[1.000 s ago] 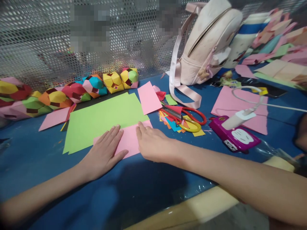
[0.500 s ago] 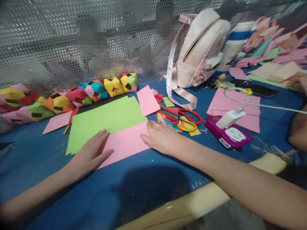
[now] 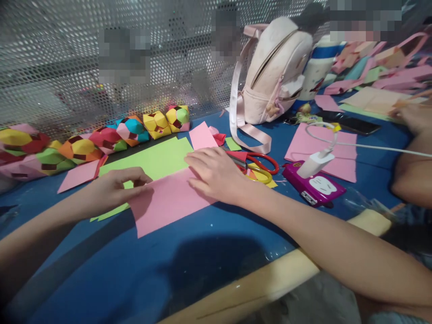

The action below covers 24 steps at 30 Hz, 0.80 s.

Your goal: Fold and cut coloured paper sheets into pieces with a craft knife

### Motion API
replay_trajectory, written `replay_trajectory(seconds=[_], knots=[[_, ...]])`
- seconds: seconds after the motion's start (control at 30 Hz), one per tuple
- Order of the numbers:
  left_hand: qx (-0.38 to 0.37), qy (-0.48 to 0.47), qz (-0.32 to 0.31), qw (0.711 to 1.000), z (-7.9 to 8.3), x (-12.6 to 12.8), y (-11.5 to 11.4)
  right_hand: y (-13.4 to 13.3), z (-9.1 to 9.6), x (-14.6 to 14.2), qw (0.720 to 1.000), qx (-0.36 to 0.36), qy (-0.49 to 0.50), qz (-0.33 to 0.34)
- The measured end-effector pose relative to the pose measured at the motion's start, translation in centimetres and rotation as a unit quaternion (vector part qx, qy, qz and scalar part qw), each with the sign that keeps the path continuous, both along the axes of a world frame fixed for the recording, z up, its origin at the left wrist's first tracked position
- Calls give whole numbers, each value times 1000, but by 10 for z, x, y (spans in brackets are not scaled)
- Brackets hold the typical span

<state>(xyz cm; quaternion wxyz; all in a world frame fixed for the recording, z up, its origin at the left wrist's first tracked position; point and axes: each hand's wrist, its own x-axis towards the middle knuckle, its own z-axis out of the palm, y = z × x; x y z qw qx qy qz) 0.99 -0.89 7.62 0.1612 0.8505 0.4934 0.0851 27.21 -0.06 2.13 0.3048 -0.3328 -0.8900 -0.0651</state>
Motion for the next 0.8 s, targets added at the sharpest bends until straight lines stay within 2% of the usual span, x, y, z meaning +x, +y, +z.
replay_trajectory(seconds=[0.07, 0.13, 0.2, 0.27, 0.33, 0.4, 0.53, 0.7, 0.8], knots=[[84, -9, -67, 994, 15, 13, -4, -7, 7, -1, 999, 45, 11, 20], [192, 21, -129, 973, 27, 26, -12, -14, 14, -1, 995, 92, 19, 29], [324, 78, -170, 927, 36, 36, -23, -19, 20, 0, 988, 147, 33, 37], [443, 146, -189, 864, 41, 44, -35, -23, 23, 1, 978, 199, 49, 43], [513, 198, -202, 810, 42, 51, -46, -25, 24, 2, 969, 233, 63, 44], [537, 220, -212, 787, 40, 56, -55, -27, 23, 2, 965, 250, 66, 45], [552, 210, -223, 775, 30, 49, -61, -27, 20, 4, 962, 270, 25, 43], [578, 245, -228, 744, 16, 6, -55, -9, 15, 14, 952, 305, 20, 27], [587, 229, -206, 749, -1, -19, -48, 1, 11, 18, 954, 297, -5, 32]])
